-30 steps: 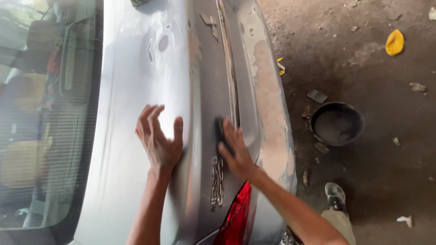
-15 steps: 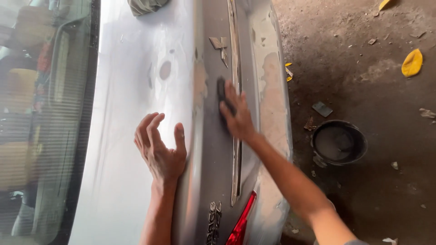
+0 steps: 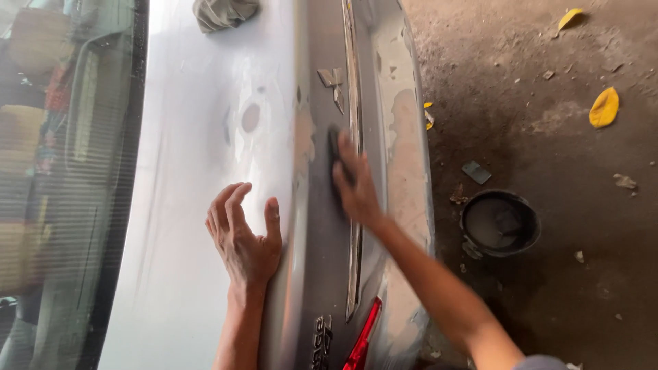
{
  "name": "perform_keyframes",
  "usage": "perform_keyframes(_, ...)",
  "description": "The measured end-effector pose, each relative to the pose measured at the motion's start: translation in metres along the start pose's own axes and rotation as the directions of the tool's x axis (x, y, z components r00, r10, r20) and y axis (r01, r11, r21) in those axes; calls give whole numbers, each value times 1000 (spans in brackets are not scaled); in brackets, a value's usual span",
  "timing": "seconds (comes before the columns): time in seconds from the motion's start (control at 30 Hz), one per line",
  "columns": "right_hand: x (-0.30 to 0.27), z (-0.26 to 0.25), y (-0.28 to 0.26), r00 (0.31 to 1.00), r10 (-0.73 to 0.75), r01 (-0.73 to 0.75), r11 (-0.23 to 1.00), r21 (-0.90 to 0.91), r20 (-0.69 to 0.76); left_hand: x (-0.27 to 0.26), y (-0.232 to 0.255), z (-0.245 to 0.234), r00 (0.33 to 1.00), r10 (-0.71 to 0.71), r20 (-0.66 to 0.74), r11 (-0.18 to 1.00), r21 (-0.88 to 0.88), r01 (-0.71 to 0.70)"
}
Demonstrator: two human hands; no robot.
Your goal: The person uses a dark sponge to wipe the rear trunk and bumper of a silver car. They repeatedly dip the sponge into a bucket of water on the ground to wet it before continuing to scrub the vehicle's surface.
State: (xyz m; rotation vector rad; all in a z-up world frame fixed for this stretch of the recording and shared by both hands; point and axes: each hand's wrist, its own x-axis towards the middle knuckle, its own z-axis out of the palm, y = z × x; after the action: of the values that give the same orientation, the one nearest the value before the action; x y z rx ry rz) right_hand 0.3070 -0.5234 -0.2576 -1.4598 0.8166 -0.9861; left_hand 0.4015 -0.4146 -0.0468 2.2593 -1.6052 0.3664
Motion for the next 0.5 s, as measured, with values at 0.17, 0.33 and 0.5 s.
perform_keyframes(0.17,-54,4,-21,981,-196,196,980,-26,12,4,-2,1,1000,2,-6,1000,-13,-2)
perform_keyframes(0.33,50,-3,-20,996,-90,91,992,-91,13,2,-3,-1,1000,-14,9,1000,-16,15)
perform_keyframes(0.5,30,2,-6,981,-192,189,979,-73,-30,3,-4,-1,1000,-16,6,999,-27,17)
